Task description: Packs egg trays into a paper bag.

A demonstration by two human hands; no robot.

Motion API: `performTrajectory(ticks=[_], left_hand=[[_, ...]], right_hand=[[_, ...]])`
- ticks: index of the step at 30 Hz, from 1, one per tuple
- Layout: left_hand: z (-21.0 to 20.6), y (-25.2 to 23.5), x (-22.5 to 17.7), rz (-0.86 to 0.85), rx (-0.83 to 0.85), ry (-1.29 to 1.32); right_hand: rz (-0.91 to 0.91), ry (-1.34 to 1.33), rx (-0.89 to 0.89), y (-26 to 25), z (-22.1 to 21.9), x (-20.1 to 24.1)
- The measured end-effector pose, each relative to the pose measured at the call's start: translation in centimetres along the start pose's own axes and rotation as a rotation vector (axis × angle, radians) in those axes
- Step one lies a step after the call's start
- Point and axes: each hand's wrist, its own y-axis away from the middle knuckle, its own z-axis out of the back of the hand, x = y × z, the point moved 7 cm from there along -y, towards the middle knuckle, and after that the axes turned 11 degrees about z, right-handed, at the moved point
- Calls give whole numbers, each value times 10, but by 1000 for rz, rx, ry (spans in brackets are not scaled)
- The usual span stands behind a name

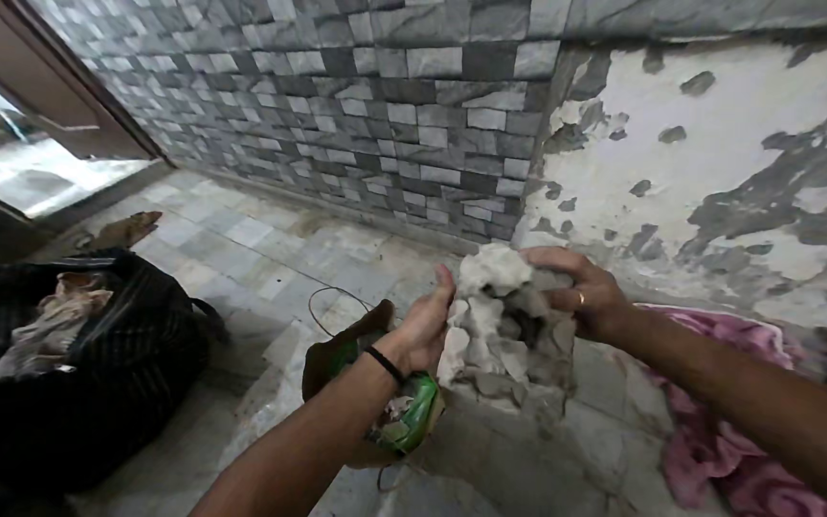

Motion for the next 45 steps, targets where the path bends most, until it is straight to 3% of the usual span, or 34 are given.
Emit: performTrajectory(ticks=[4, 7, 10, 13, 17, 21, 23, 25, 27, 29, 31, 33, 36, 40, 42, 45], left_hand=[[0, 11, -6, 56, 258, -44], [5, 21, -3, 109, 239, -209], [10, 30, -19, -1, 241, -310], [19, 53, -39, -195, 156, -346], [49, 97, -64, -507, 56, -180], [90, 129, -22, -679, -183, -176], [133, 131, 16, -659, -344, -189], [175, 126, 44, -601, -528, -264], [205, 121, 61, -529, -704, -636], [222, 116, 76, -359, -907, -887], [232, 111, 100, -94, -1024, -933], [236, 108, 110, 35, -1045, -912], [237, 113, 102, 21, -1003, -825], [247, 113, 99, -77, -979, -687], [248, 113, 100, -88, -1018, -655], [244, 115, 110, -90, -1044, -688]], right_hand=[[109, 24, 152, 13, -8, 4], [141, 35, 305, 3, -26, 20], [77, -65, 422, -12, -32, 28], [-158, -329, 352, -34, -20, 30], [-644, -675, -53, -43, -16, -12], [-858, -932, -201, -54, -104, 21], [-919, -947, -118, -60, -148, 31], [-967, -793, 43, -56, -183, 24], [-913, -570, 217, -52, -200, 14], [-727, -334, 319, -56, -208, 14], [-482, -77, 401, -59, -215, 28], [-335, 58, 447, -58, -225, 45], [-251, 102, 683, -44, -261, 83], [-364, -116, 1041, -43, -287, 98], [-457, -205, 1059, -62, -273, 73], [-453, -3, 897, -79, -255, 40]])
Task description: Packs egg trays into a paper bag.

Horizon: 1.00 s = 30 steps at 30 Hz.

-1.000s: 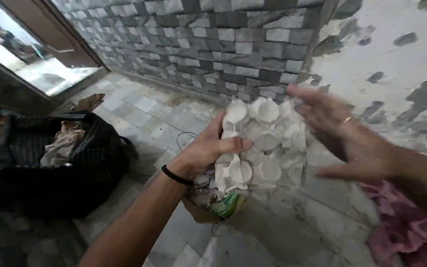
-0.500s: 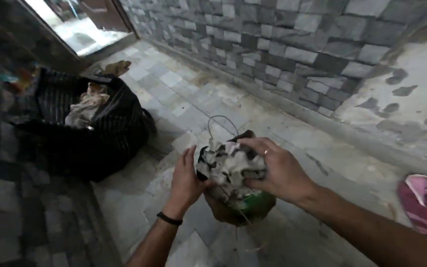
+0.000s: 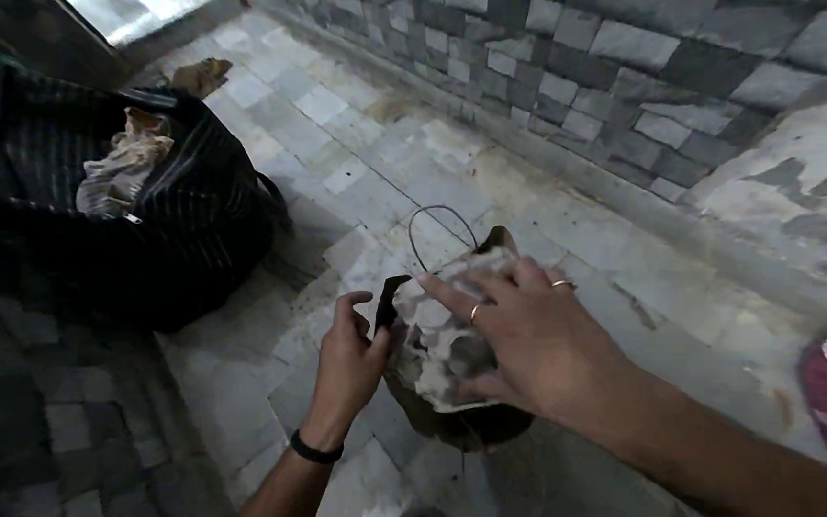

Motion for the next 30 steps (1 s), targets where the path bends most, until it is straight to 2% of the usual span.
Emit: performTrajectory(ticks=[4, 8, 10, 12, 14, 15, 17, 20, 23, 24, 25, 28, 30], left_hand=[[0, 0, -3, -57, -17, -186], [3, -25, -39, -207, -19, -333], [-2, -47, -60, -320, 54, -260], [-13, -63, -82, -532, 114, -103], [-27, -59, -102, -716, 296, 84], [-33, -53, -108, -730, 436, 144], [-32, -42, -112, -616, 632, 161], [-12, -41, -116, -650, 666, 177], [8, -59, -113, -497, 628, 433], [9, -54, -113, -503, 601, 400], [6, -43, -114, -556, 548, 257], [-10, 7, -119, -705, 355, -342], [-12, 24, -110, -693, 368, -520]], right_hand=[[-15, 76, 112, 8, -44, 8], [-6, 109, 128, 23, -66, 13], [0, 144, 95, 24, -69, 14], [-5, 151, 14, 23, -71, 13], [-8, 161, -81, 29, -74, 12], [-16, 144, -114, 33, -75, 11], [-51, 121, -164, 40, -76, 10], [-80, 107, -179, 42, -74, 10], [-100, 63, -19, 23, -71, 5], [-122, 16, 40, 12, -67, -2], [-134, -35, 61, -2, -61, -10], [-170, -111, 20, -43, -52, -31], [-200, -106, 112, -63, -55, -40]])
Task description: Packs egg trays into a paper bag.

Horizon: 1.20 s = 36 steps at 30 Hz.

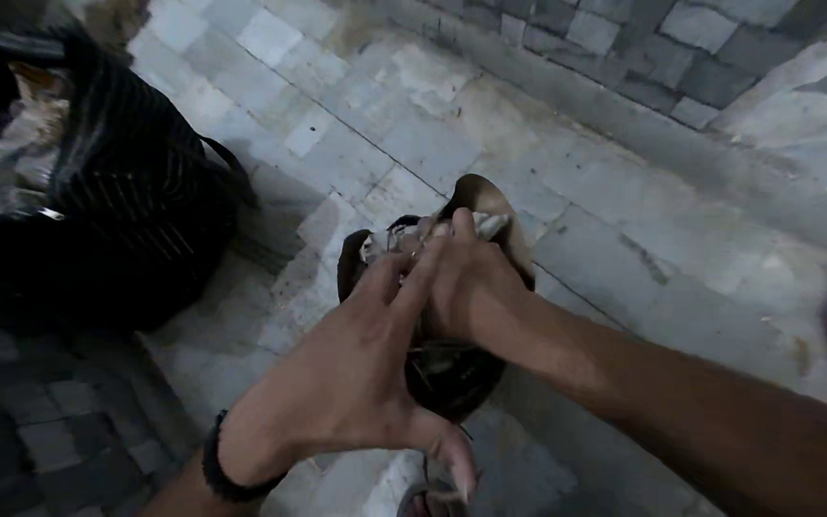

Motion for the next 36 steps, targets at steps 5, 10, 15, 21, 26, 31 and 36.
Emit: performTrajectory(ticks=[5, 10, 15, 21, 26, 31, 36], left_hand=[[-31, 25, -14, -47, 43, -131], [-58, 59, -50, -167, -22, -22], [-26, 59, -37, -80, -579, 45], [8, -30, -7, 189, -219, -60], [11, -39, -22, 139, 117, -22], [2, -48, -18, 129, 465, -42], [2, -57, -35, 196, 786, 240]], right_hand=[[17, -7, -86, 9, -13, -3], [-32, -73, -104, 25, -10, -14], [-3, -28, -118, 42, -13, 2], [64, -18, -14, 65, -22, 3], [216, -559, -44, 74, 13, -38], [-100, -748, -319, 172, 88, -88], [-374, -916, -178, 362, 91, 12]])
